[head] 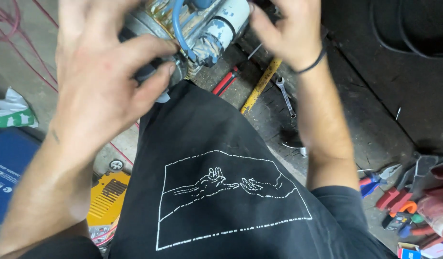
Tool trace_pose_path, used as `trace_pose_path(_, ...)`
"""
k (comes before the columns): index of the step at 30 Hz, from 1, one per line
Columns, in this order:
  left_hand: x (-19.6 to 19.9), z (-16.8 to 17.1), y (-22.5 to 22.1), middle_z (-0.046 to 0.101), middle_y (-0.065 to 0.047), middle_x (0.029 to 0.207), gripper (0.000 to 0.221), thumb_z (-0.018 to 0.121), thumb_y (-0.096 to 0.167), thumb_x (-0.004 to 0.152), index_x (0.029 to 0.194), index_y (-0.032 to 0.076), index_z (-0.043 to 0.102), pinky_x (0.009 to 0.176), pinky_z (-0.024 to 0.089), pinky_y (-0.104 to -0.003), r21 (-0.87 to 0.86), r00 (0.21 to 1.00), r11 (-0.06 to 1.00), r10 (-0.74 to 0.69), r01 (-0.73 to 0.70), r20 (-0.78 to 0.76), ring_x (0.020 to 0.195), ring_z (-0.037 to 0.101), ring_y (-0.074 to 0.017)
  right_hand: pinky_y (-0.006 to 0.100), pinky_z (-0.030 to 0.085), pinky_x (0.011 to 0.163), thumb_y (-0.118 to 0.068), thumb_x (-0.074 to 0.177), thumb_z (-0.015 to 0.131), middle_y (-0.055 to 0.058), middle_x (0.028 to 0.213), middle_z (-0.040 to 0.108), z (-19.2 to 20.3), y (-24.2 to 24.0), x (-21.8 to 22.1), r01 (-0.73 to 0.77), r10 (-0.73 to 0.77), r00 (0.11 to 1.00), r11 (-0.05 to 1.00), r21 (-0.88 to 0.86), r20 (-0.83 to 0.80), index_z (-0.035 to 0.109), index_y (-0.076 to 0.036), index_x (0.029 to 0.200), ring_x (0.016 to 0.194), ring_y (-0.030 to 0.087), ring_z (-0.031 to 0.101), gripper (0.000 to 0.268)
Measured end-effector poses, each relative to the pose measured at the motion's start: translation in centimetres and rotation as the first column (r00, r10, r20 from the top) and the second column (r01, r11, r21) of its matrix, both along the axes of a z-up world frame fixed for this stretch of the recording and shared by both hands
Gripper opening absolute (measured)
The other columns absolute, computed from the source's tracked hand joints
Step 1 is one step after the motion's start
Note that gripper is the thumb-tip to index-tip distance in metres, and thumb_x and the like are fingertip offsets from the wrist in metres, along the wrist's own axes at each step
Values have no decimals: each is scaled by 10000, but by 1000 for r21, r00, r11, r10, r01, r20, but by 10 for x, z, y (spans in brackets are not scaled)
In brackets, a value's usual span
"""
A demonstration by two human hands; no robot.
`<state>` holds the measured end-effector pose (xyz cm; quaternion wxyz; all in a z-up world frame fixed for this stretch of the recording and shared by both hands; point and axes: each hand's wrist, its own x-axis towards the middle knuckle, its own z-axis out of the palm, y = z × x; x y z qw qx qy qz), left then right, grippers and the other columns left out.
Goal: Disassembling an electric motor using a wrench, screwdriver, and hammer to remove bolts and pry apart the housing.
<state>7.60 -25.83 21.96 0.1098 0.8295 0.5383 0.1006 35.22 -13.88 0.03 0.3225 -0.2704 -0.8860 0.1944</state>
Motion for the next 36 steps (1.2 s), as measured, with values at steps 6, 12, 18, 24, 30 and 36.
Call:
trace_pose_path(6,-2,-4,8,567,-263,1350,351,717,190,1016,1283,-19,627,1163,346,-564,-169,980,982,114,-86,165,1366,479,-455,582,370,1298,-679,933,613,186,1540,407,24,-87,-50,161,-312,917,859,-486,-247,395,-80,1527,1498,366,383,871)
trace_pose_path(12,-19,13,27,528,-273,1445,700,760,213,805,1428,-6,529,1107,356,-571,-380,984,924,29,40,174,1369,445,-458,476,146,1593,-691,741,893,40,1838,49,39,-122,-99,157,-501,754,766,-624,-425,59,-162,1725,1800,239,88,1394)
trace_pose_path(18,-25,-1,33,402,-209,1625,893,788,358,830,1579,13,446,1186,191,-675,-355,990,926,-99,130,104,1487,339,-433,554,136,1581,-781,776,748,49,1809,157,53,-118,-109,425,-621,728,741,-519,-291,247,-224,1696,1779,212,81,1186)
trace_pose_path(24,-27,-8,30,440,-218,1603,733,763,365,948,1541,8,523,1208,363,-589,-238,989,961,-125,141,84,1463,424,-458,578,239,1516,-785,797,679,100,1761,222,51,-113,-119,431,-608,720,770,-470,-334,360,-198,1644,1727,272,218,1078)
trace_pose_path(30,-28,-11,28,468,-170,1591,628,732,398,1016,1516,59,562,1208,384,-565,-204,992,975,-63,85,109,1467,464,-415,532,277,1471,-724,762,670,75,1713,339,51,-106,-140,436,-618,575,786,-439,-535,451,-202,1579,1673,249,334,994)
trace_pose_path(36,-23,-9,30,469,-116,1580,577,661,425,1028,1493,96,568,1227,319,-607,-259,991,965,-4,38,131,1475,425,-363,583,297,1426,-649,788,661,136,1682,359,46,-102,-146,455,-595,508,799,-393,-623,518,-161,1531,1644,283,345,901)
